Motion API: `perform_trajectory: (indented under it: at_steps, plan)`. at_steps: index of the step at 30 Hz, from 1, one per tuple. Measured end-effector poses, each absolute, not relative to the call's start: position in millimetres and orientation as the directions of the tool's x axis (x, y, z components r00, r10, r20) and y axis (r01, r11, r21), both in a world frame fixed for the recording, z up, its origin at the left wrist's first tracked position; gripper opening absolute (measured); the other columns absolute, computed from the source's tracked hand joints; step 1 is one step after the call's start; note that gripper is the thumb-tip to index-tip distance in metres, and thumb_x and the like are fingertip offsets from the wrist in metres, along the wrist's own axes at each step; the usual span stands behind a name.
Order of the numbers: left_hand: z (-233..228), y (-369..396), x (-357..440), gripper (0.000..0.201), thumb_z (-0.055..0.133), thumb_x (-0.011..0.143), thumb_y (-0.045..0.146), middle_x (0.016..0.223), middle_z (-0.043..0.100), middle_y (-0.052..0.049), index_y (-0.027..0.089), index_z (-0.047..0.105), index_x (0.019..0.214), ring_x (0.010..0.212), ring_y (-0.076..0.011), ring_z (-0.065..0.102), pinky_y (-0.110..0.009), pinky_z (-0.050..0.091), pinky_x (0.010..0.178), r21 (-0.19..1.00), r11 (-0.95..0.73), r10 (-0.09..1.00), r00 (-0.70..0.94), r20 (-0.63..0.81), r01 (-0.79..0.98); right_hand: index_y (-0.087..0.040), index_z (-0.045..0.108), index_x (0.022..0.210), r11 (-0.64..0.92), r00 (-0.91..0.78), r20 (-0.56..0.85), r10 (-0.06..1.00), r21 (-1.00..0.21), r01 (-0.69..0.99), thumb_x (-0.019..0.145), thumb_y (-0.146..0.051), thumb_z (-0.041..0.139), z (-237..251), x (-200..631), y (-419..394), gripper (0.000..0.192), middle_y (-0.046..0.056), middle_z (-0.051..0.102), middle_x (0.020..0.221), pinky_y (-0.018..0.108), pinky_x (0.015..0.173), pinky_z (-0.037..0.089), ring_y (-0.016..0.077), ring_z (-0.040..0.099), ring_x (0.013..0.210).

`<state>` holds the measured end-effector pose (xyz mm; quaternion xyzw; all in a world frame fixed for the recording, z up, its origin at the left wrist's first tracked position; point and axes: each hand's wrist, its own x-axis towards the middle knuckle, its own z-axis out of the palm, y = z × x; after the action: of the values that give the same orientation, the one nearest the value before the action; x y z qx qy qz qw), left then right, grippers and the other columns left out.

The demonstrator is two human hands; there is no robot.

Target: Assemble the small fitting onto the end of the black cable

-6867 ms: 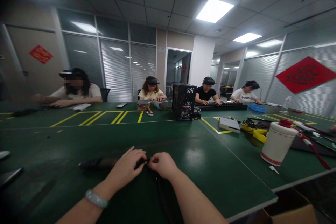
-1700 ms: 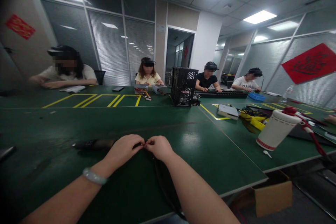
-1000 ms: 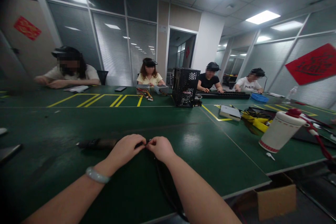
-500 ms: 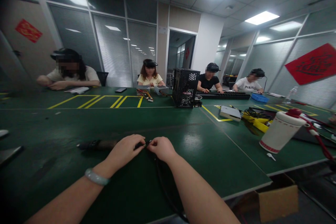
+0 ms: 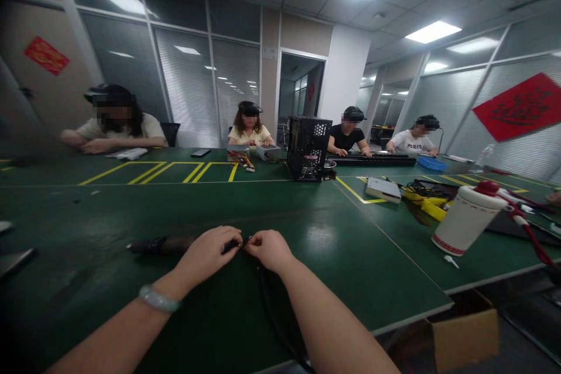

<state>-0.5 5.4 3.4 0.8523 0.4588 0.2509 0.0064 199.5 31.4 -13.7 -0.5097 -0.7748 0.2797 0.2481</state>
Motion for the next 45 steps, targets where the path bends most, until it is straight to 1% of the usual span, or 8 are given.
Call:
perform_trajectory:
  at_steps: [5,12,16,20,30,40,43,45]
  plan:
    - [3.7,6.5,-2.8,0.014,0.057,0.083,0.029,0.114,0.063,-0.001,0.026,0.062,0.095,0.112,-0.0228,0.055,-0.051,0.029,0.11,0.221,-0.56,0.785,0.426,0.449,0.799,-0.021,0.073,0.085,0.332,-0.36,0.109,0.927,-0.686,0.648,0.079,-0.035,0.065,-12.1,200.7,30.8,0.018,0.001,0.072,0.081,0.021,0.067,0.043,0.0133,0.063,0.072]
    - [1.0,8.3,-3.6,0.017,0.057,0.081,0.025,0.124,0.059,-0.002,0.026,0.062,0.096,0.122,-0.0227,0.048,-0.054,0.018,0.115,0.2,-0.575,0.779,0.456,0.43,0.793,-0.022,0.073,0.085,0.359,-0.374,0.134,0.918,-0.684,0.636,0.079,-0.036,0.064,-15.3,201.0,32.5,0.018,0.0,0.072,0.08,0.021,0.064,0.043,0.0129,0.063,0.07]
    - [0.6,7.9,-3.4,0.014,0.058,0.082,0.029,0.124,0.059,-0.003,0.024,0.062,0.094,0.124,-0.0237,0.047,-0.054,0.019,0.114,0.2,-0.565,0.782,0.442,0.44,0.8,-0.023,0.073,0.086,0.36,-0.383,0.122,0.916,-0.674,0.645,0.08,-0.037,0.063,-14.3,201.3,31.9,0.019,0.0,0.072,0.082,0.021,0.066,0.044,0.0136,0.064,0.072]
    - [0.8,7.5,-3.3,0.015,0.055,0.082,0.024,0.126,0.058,-0.001,0.027,0.062,0.095,0.125,-0.0223,0.047,-0.053,0.018,0.115,0.187,-0.585,0.772,0.471,0.427,0.789,-0.022,0.073,0.087,0.37,-0.393,0.127,0.911,-0.676,0.638,0.081,-0.037,0.063,-12.4,202.2,30.2,0.019,0.0,0.072,0.084,0.022,0.069,0.044,0.014,0.064,0.075]
    - [-1.9,10.5,-3.5,0.012,0.057,0.082,0.026,0.124,0.059,-0.001,0.026,0.062,0.093,0.124,-0.0222,0.048,-0.053,0.019,0.114,0.178,-0.584,0.767,0.466,0.441,0.792,-0.022,0.073,0.085,0.396,-0.4,0.163,0.902,-0.68,0.617,0.079,-0.037,0.064,-20.1,203.1,35.6,0.019,0.0,0.072,0.081,0.021,0.066,0.043,0.0127,0.064,0.072]
    - [-2.2,11.0,-2.6,0.012,0.059,0.083,0.03,0.123,0.059,-0.002,0.025,0.062,0.093,0.123,-0.0227,0.047,-0.053,0.017,0.115,0.188,-0.571,0.778,0.453,0.435,0.799,-0.022,0.073,0.086,0.384,-0.402,0.146,0.904,-0.692,0.611,0.08,-0.037,0.063,-20.1,202.4,35.7,0.019,0.0,0.072,0.081,0.02,0.063,0.043,0.0128,0.063,0.072]
    - [-1.1,10.1,-1.6,0.011,0.056,0.085,0.028,0.12,0.061,0.0,0.026,0.062,0.093,0.12,-0.0215,0.049,-0.051,0.02,0.114,0.192,-0.57,0.785,0.46,0.415,0.799,-0.022,0.073,0.086,0.377,-0.402,0.137,0.906,-0.692,0.616,0.08,-0.036,0.063,-19.3,201.6,35.1,0.018,0.0,0.072,0.081,0.021,0.065,0.043,0.0128,0.064,0.071]
    - [0.3,9.0,-0.6,0.012,0.054,0.086,0.026,0.113,0.063,0.0,0.026,0.062,0.095,0.112,-0.0204,0.054,-0.047,0.027,0.11,0.212,-0.568,0.795,0.464,0.391,0.795,-0.022,0.073,0.085,0.372,-0.396,0.134,0.908,-0.691,0.619,0.079,-0.036,0.064,-18.6,201.5,34.7,0.018,0.0,0.072,0.082,0.021,0.066,0.044,0.013,0.064,0.072]
